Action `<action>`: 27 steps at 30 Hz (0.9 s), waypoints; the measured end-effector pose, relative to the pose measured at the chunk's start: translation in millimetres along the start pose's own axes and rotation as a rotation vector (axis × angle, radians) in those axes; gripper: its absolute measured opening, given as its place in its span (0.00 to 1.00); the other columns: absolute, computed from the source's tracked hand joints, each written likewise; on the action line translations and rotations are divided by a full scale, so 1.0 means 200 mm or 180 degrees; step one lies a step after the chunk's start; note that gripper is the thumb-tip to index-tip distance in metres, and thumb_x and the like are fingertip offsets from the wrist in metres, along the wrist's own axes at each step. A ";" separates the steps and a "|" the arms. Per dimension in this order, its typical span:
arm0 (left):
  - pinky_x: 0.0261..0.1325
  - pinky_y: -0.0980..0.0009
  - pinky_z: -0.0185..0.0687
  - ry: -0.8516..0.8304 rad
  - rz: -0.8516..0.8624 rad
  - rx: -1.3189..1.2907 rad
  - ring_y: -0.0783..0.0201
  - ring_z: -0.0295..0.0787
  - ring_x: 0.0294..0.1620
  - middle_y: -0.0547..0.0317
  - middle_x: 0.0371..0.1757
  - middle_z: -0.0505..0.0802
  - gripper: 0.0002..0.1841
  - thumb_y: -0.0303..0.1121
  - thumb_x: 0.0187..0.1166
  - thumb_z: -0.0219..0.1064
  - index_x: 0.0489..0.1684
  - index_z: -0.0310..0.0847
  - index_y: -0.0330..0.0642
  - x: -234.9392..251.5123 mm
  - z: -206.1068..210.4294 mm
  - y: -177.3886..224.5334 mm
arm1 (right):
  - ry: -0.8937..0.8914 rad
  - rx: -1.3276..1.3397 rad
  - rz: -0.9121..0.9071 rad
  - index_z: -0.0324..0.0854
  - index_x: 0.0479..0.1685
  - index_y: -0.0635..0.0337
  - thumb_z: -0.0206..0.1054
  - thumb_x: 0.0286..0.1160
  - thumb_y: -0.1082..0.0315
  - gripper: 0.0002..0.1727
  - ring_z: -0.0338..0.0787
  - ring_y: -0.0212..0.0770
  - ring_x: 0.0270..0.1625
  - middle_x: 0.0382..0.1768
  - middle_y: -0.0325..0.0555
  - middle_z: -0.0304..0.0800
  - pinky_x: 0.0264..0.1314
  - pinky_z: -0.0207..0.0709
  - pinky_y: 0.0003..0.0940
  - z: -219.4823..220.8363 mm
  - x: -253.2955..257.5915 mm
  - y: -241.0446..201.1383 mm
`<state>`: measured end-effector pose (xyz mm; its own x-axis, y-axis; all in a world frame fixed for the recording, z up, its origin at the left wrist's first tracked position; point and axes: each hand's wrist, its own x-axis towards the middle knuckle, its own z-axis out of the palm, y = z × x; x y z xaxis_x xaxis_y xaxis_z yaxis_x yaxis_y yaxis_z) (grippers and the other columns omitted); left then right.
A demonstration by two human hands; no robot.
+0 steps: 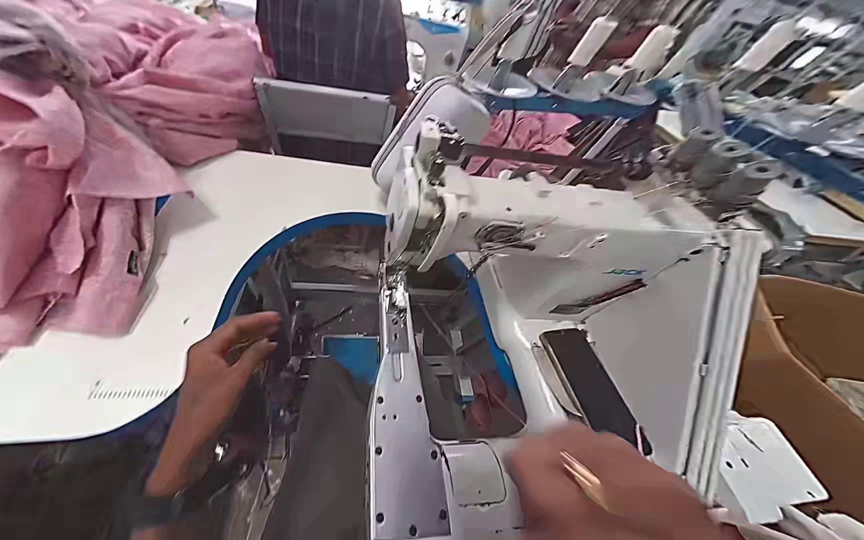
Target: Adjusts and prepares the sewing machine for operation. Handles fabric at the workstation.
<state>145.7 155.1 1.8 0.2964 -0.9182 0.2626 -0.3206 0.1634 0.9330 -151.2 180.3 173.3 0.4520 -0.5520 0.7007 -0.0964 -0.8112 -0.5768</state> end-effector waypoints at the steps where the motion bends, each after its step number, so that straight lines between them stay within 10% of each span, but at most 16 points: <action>1: 0.50 0.70 0.92 0.0020 -0.0241 -0.0640 0.70 0.94 0.49 0.61 0.51 0.95 0.13 0.22 0.75 0.65 0.55 0.85 0.33 0.03 0.11 0.01 | -0.0059 -0.0271 -0.0011 0.86 0.27 0.62 0.68 0.77 0.68 0.11 0.76 0.31 0.21 0.17 0.43 0.80 0.25 0.69 0.20 0.15 0.02 0.17; 7: 0.51 0.71 0.90 -0.1113 -0.1203 -0.2399 0.70 0.93 0.41 0.58 0.43 0.95 0.17 0.13 0.69 0.64 0.58 0.82 0.29 0.21 0.57 0.00 | -0.0354 -0.1629 0.1370 0.94 0.38 0.64 0.67 0.72 0.67 0.12 0.86 0.50 0.24 0.21 0.51 0.89 0.33 0.78 0.51 0.49 -0.01 0.91; 12: 0.50 0.71 0.91 -0.1056 -0.1410 -0.2424 0.68 0.93 0.38 0.54 0.41 0.94 0.13 0.11 0.72 0.65 0.53 0.83 0.25 0.33 0.67 0.05 | 0.0387 -0.1864 0.1376 0.94 0.37 0.66 0.69 0.72 0.67 0.11 0.74 0.39 0.17 0.14 0.45 0.80 0.26 0.70 0.39 0.43 -0.06 1.05; 21: 0.33 0.79 0.86 -0.0776 -0.1645 -0.2223 0.73 0.87 0.23 0.59 0.23 0.90 0.05 0.19 0.83 0.63 0.36 0.83 0.29 0.41 0.74 0.10 | 0.0722 -0.2308 0.0649 0.95 0.33 0.64 0.71 0.69 0.68 0.10 0.81 0.43 0.15 0.16 0.50 0.87 0.21 0.72 0.36 0.44 -0.10 1.12; 27: 0.28 0.82 0.77 -0.0617 -0.1443 -0.1694 0.76 0.80 0.21 0.60 0.24 0.87 0.05 0.20 0.82 0.64 0.36 0.82 0.29 0.43 0.77 0.10 | 0.0606 -0.2521 0.1131 0.94 0.32 0.65 0.68 0.69 0.69 0.10 0.82 0.47 0.14 0.14 0.50 0.84 0.19 0.71 0.43 0.44 -0.07 1.09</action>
<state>25.6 23.6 4.9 0.1157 -0.9767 -0.1807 0.2920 -0.1405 0.9461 -100.4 29.0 1.5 0.1304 -0.7620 0.6343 -0.8200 -0.4424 -0.3630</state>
